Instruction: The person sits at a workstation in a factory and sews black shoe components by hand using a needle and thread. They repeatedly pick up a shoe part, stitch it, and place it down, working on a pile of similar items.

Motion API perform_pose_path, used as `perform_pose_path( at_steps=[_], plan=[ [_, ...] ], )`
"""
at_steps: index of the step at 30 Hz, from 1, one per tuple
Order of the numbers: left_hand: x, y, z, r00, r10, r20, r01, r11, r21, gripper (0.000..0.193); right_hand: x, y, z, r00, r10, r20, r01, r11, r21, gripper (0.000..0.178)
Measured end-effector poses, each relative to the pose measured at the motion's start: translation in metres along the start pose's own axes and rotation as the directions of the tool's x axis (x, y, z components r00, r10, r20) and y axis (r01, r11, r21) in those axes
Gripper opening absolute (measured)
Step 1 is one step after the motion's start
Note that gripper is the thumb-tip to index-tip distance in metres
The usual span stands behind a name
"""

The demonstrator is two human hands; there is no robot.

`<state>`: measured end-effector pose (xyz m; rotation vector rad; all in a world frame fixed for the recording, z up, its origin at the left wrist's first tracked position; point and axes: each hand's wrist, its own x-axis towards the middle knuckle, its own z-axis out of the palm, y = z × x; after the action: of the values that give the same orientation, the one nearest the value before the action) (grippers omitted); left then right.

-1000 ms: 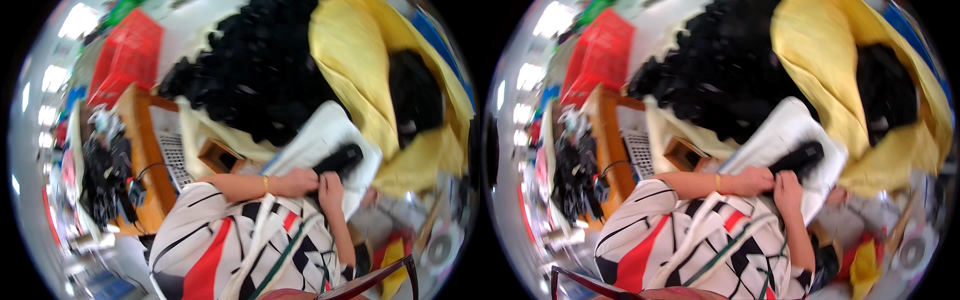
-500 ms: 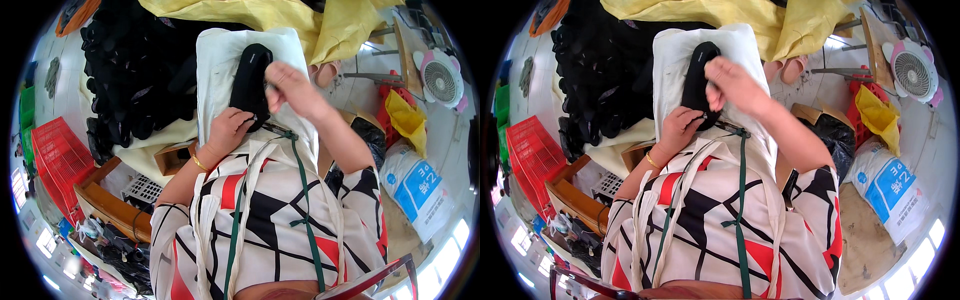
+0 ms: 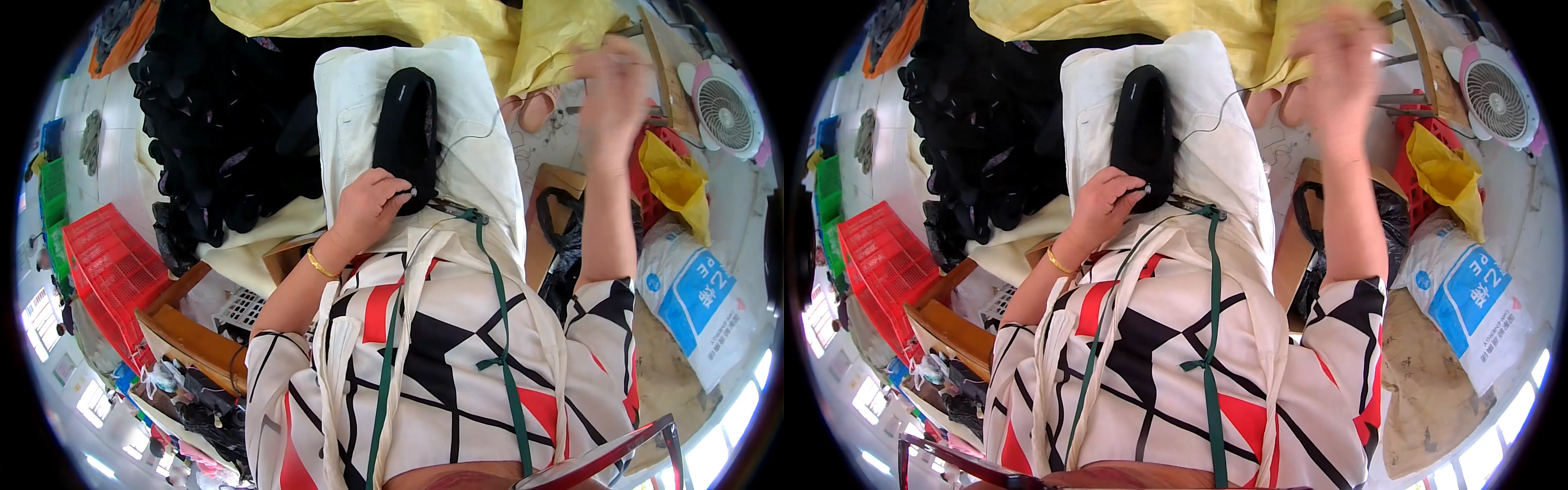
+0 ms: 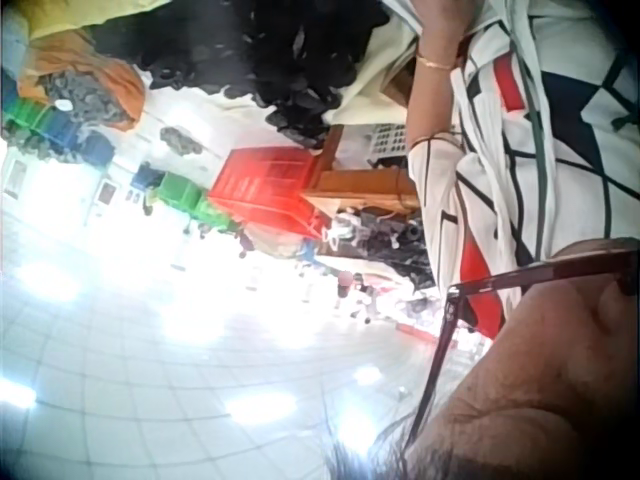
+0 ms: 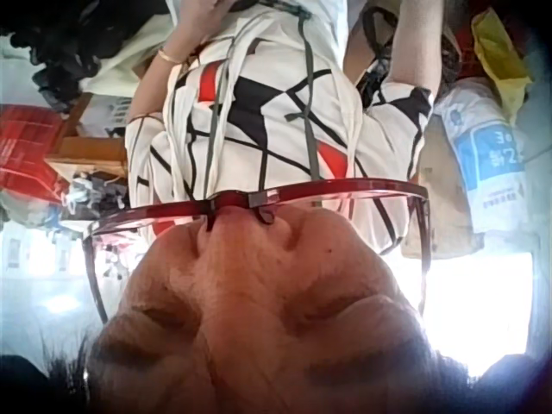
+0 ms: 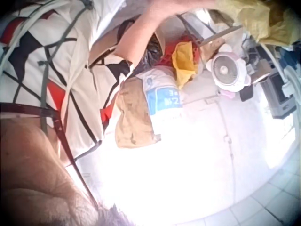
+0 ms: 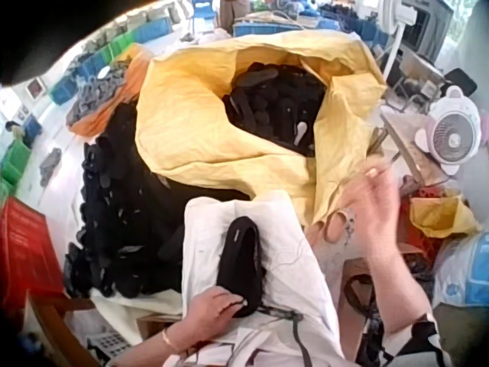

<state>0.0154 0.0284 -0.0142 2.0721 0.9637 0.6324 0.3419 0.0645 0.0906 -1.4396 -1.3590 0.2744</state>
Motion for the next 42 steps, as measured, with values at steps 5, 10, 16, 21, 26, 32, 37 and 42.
perform_pose_path(
  at_steps=[5, 10, 16, 21, 26, 32, 37, 42],
  plan=[
    [0.006, -0.001, -0.006, 0.999, -0.005, 0.054, 0.007, 1.000, -0.024, 0.014, -0.087, -0.001, 0.058, 0.696, -0.124, 0.708, 0.163, 0.987, 0.012, 0.021],
    [0.012, 0.000, -0.010, 0.994, 0.013, 0.106, -0.011, 1.000, -0.020, 0.014, -0.121, 0.015, 0.091, 0.579, -0.333, 0.744, 0.493, 0.870, 0.006, 0.015],
    [0.018, 0.005, -0.012, 0.944, -0.258, 0.208, 0.280, 0.957, -0.081, 0.011, -0.118, 0.016, 0.101, 0.651, -0.356, 0.670, 0.565, 0.817, -0.114, 0.008],
    [0.022, 0.000, -0.009, 0.940, -0.237, 0.247, 0.260, 0.963, -0.066, 0.011, -0.108, 0.025, 0.118, 0.789, -0.284, 0.545, 0.469, 0.851, -0.235, 0.011],
    [0.025, -0.002, -0.008, 0.929, -0.275, 0.249, 0.295, 0.954, -0.048, 0.014, -0.103, 0.032, 0.134, 0.887, -0.207, 0.412, 0.334, 0.904, -0.266, 0.013],
    [-0.003, 0.007, -0.012, 0.886, -0.461, 0.050, 0.463, 0.873, -0.154, 0.042, -0.103, 0.025, 0.117, 0.905, -0.159, 0.395, 0.260, 0.941, -0.217, 0.020],
    [-0.015, 0.011, -0.007, 0.750, -0.652, 0.106, 0.656, 0.755, 0.005, 0.051, -0.109, 0.017, 0.117, 0.924, -0.159, 0.348, 0.208, 0.972, -0.110, 0.018],
    [-0.018, 0.003, 0.004, 0.768, -0.639, 0.042, 0.635, 0.750, -0.183, 0.039, -0.102, -0.012, 0.110, 0.901, -0.263, 0.345, 0.282, 0.960, -0.005, 0.012]
  ],
)
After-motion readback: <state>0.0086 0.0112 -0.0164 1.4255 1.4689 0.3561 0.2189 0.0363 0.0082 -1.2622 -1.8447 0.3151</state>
